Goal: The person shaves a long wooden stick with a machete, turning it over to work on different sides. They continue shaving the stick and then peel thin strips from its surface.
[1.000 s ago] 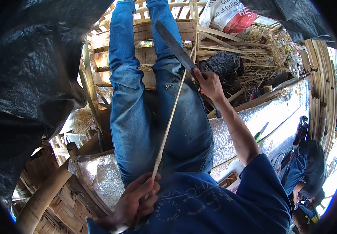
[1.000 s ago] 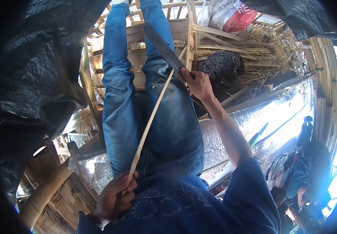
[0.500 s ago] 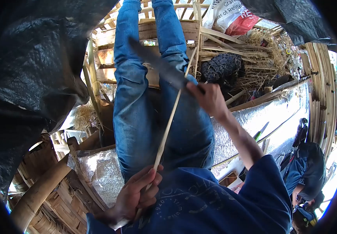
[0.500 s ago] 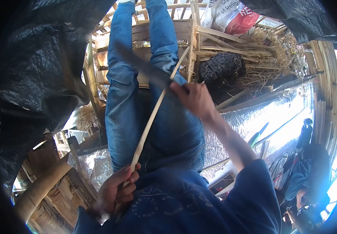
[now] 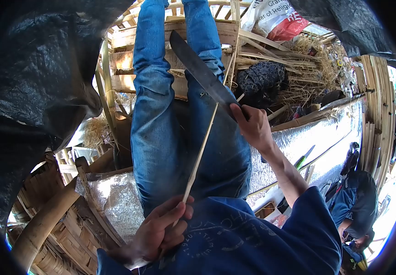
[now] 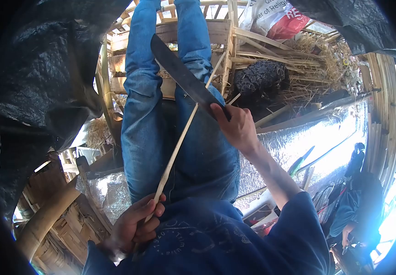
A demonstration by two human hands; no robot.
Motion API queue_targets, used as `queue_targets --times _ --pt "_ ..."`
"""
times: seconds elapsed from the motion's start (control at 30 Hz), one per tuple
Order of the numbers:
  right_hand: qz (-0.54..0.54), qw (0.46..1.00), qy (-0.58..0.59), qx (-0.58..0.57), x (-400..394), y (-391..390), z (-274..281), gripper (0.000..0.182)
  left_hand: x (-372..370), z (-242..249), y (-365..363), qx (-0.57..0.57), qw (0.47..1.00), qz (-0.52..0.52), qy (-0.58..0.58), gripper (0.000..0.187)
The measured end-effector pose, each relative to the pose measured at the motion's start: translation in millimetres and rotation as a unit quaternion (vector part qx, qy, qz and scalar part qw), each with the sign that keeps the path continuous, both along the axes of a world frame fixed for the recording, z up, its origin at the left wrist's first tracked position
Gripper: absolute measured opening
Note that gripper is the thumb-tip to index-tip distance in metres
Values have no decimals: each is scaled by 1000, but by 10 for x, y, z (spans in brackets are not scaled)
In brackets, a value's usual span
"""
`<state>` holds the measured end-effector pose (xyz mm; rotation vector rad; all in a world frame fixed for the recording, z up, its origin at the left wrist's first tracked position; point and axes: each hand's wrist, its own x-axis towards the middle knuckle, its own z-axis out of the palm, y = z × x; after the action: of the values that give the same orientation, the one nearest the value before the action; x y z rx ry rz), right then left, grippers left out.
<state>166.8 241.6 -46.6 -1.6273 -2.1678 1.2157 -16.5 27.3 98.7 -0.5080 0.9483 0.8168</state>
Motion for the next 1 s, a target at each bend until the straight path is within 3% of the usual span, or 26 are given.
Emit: queue_targets --times 0.43,0.5,0.77,0.83,1.0 --pt "-5 994 6 -105 277 -470 224 43 6 -10 -3 4 1000 17 -4 34" --pt "65 993 -6 -98 369 -634 233 44 16 -25 -23 4 1000 18 -5 34" --pt "74 979 -18 -190 498 -893 555 39 40 -18 -43 3 1000 17 3 34" --pt "96 983 1 -157 543 -924 518 40 36 -28 -45 9 1000 20 -7 33" --pt "95 975 -10 -200 571 -984 576 39 52 -43 -52 11 1000 10 -9 33"
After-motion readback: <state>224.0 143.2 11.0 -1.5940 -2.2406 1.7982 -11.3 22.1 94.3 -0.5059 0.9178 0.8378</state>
